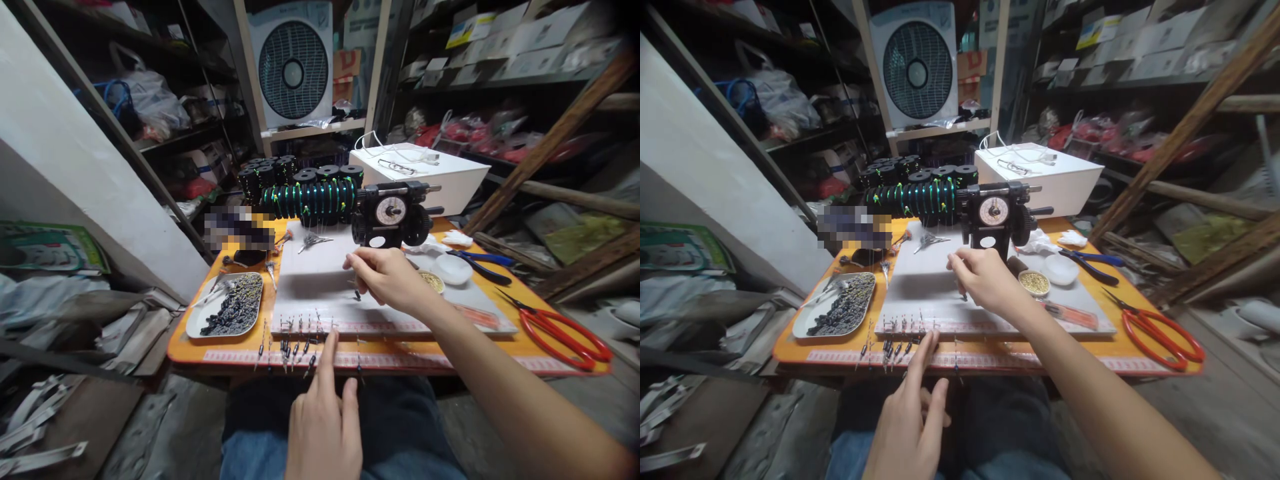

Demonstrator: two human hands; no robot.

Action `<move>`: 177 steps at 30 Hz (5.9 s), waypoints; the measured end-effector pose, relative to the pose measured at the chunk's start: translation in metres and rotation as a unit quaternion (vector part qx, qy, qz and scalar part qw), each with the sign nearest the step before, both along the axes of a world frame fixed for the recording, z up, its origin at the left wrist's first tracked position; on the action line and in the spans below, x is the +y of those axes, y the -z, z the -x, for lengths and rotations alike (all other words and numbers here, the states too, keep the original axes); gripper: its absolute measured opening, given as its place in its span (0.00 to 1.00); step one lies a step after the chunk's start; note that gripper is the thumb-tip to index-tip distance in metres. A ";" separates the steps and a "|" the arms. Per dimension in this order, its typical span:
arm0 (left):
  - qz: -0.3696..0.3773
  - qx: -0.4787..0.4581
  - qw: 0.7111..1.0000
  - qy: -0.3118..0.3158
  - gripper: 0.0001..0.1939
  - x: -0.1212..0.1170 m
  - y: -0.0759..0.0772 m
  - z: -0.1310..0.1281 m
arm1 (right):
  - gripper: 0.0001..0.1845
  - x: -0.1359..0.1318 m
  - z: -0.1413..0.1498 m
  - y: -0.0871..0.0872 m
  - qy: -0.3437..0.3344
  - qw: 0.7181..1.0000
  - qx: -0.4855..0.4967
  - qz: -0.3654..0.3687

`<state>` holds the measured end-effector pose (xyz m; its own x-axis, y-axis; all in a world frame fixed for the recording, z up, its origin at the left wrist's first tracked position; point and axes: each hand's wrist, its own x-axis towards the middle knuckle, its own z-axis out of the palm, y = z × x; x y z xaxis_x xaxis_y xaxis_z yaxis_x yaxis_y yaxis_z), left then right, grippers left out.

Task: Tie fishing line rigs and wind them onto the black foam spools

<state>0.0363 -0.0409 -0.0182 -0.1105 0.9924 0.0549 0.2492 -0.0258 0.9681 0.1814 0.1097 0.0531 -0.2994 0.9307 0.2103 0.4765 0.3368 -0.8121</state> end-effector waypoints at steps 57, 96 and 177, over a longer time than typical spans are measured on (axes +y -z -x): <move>0.027 -0.202 0.960 0.190 0.17 0.018 -0.032 -0.013 | 0.18 -0.045 -0.024 -0.002 -0.126 0.929 0.275 0.215; 0.060 -0.624 0.751 0.207 0.12 0.015 0.006 -0.048 | 0.22 -0.037 -0.006 -0.003 -0.106 0.775 0.473 0.406; 0.104 -0.556 0.801 0.197 0.12 0.028 -0.015 -0.036 | 0.20 -0.035 -0.014 -0.008 -0.175 0.811 0.385 0.403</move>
<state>0.0721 -0.0126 -0.0032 0.3477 0.9371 -0.0317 -0.7575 0.3006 0.5795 0.1950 0.0742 0.0614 -0.6441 0.7446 -0.1750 -0.2867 -0.4471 -0.8473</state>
